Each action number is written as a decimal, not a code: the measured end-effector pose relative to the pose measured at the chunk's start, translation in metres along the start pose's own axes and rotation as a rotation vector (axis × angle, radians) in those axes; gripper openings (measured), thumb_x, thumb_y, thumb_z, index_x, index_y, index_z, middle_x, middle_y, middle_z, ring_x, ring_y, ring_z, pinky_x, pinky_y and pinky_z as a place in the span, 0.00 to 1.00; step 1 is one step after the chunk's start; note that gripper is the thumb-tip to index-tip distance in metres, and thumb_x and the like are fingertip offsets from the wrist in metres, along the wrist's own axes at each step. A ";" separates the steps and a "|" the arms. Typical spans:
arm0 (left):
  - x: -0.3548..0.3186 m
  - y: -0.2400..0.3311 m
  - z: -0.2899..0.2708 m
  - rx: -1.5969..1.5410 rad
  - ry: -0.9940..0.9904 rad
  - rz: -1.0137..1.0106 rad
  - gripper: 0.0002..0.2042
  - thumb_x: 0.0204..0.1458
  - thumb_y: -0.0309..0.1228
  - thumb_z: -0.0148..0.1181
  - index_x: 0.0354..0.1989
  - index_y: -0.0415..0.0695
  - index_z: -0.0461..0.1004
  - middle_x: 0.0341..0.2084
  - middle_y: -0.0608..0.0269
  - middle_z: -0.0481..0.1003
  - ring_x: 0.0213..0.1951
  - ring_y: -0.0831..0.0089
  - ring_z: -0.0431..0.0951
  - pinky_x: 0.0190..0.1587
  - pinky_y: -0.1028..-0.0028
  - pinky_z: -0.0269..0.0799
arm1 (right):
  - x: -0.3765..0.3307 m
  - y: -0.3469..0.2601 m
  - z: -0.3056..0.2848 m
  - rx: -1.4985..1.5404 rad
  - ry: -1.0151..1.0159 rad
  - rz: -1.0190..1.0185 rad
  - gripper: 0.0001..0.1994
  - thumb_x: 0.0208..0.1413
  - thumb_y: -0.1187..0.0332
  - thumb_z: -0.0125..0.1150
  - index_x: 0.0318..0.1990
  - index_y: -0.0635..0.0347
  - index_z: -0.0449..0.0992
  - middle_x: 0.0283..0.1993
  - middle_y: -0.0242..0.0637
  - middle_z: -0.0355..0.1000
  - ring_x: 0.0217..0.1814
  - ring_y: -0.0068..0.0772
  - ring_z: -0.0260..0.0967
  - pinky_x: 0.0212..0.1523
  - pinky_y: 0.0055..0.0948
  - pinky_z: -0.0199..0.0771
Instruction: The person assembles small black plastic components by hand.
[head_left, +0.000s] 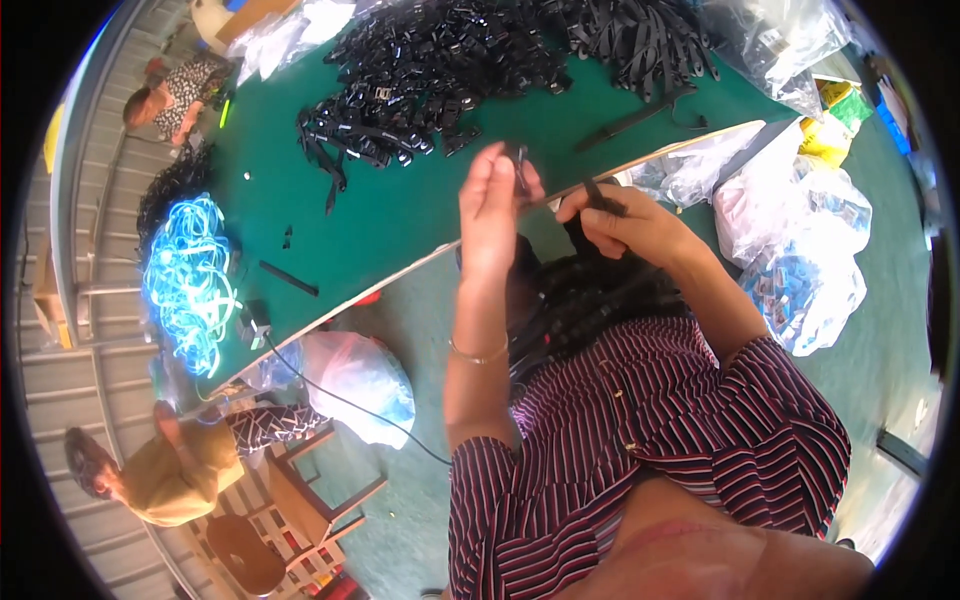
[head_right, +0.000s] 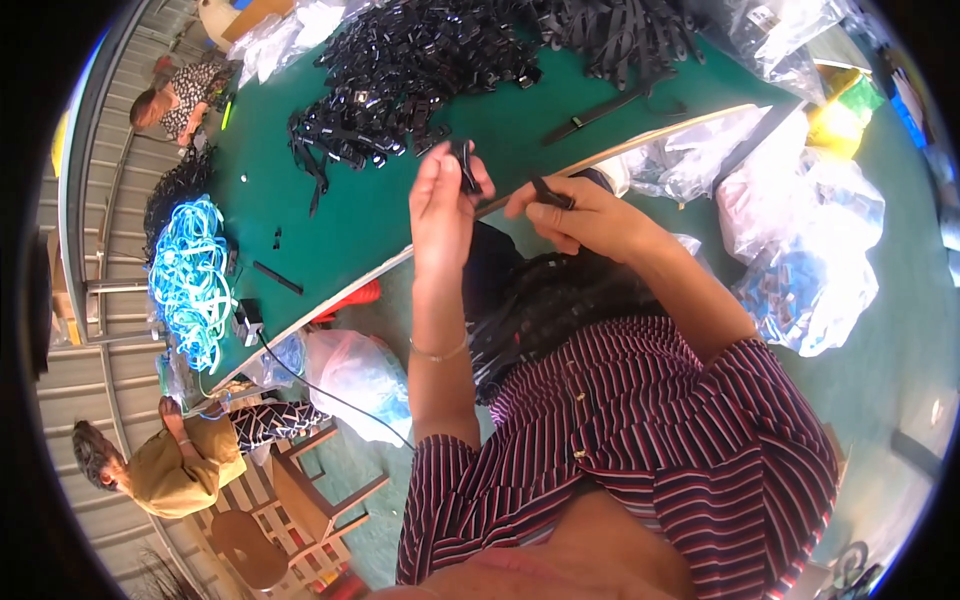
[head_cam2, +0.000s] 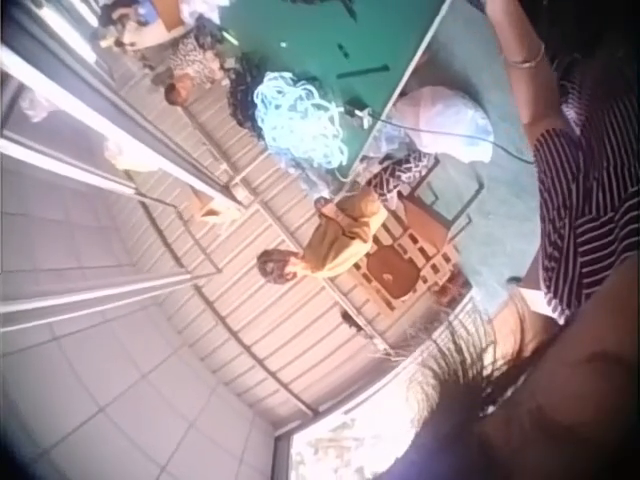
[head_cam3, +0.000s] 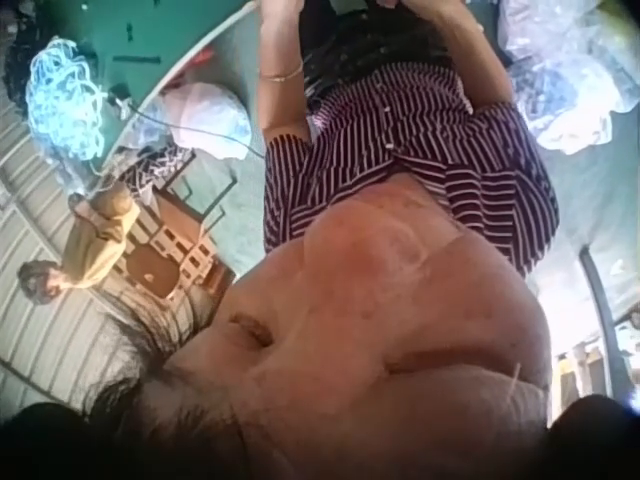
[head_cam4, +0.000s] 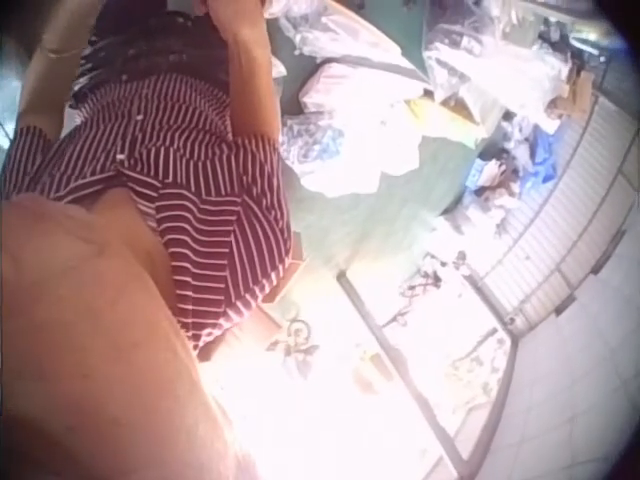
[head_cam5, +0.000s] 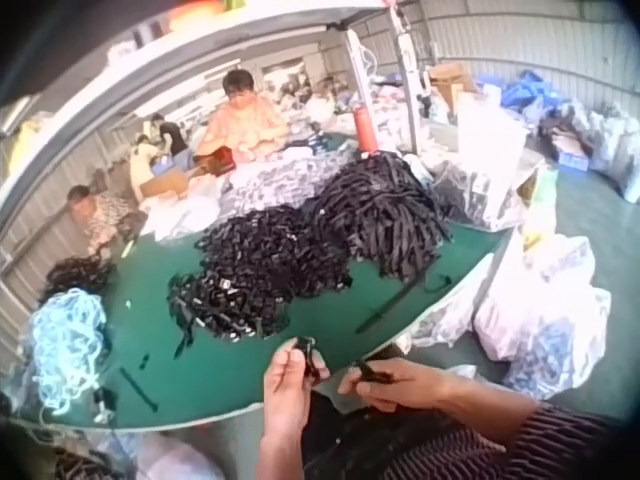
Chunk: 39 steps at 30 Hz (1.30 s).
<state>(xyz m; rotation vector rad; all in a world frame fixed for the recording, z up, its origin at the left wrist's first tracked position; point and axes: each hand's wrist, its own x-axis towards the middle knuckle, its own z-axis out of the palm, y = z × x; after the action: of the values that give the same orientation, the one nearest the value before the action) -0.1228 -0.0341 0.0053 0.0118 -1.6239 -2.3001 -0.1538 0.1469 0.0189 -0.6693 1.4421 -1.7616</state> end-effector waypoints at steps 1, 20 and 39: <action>-0.013 0.003 0.001 -0.072 -0.011 -0.053 0.15 0.59 0.38 0.44 0.43 0.37 0.67 0.23 0.67 0.67 0.24 0.80 0.65 0.30 0.81 0.61 | 0.000 -0.004 0.003 -0.002 -0.009 0.007 0.10 0.58 0.66 0.48 0.41 0.62 0.70 0.20 0.26 0.58 0.20 0.16 0.55 0.20 0.16 0.55; -0.096 0.018 -0.007 -0.039 0.159 0.077 0.07 0.55 0.31 0.52 0.36 0.39 0.67 0.24 0.70 0.68 0.28 0.85 0.64 0.33 0.84 0.63 | 0.007 0.011 0.040 -0.307 -0.059 -0.176 0.11 0.57 0.71 0.48 0.45 0.64 0.68 0.23 0.29 0.63 0.22 0.16 0.59 0.23 0.16 0.59; -0.102 0.015 0.001 -0.397 0.118 -0.069 0.15 0.57 0.42 0.45 0.36 0.40 0.63 0.17 0.69 0.60 0.19 0.82 0.56 0.22 0.82 0.52 | 0.006 0.010 0.041 0.324 -0.240 0.098 0.08 0.58 0.68 0.48 0.42 0.61 0.66 0.19 0.30 0.63 0.15 0.13 0.49 0.15 0.14 0.45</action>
<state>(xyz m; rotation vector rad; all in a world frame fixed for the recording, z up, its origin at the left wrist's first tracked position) -0.0222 -0.0101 0.0010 0.1107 -1.1063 -2.5805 -0.1231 0.1172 0.0181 -0.6022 0.9840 -1.7219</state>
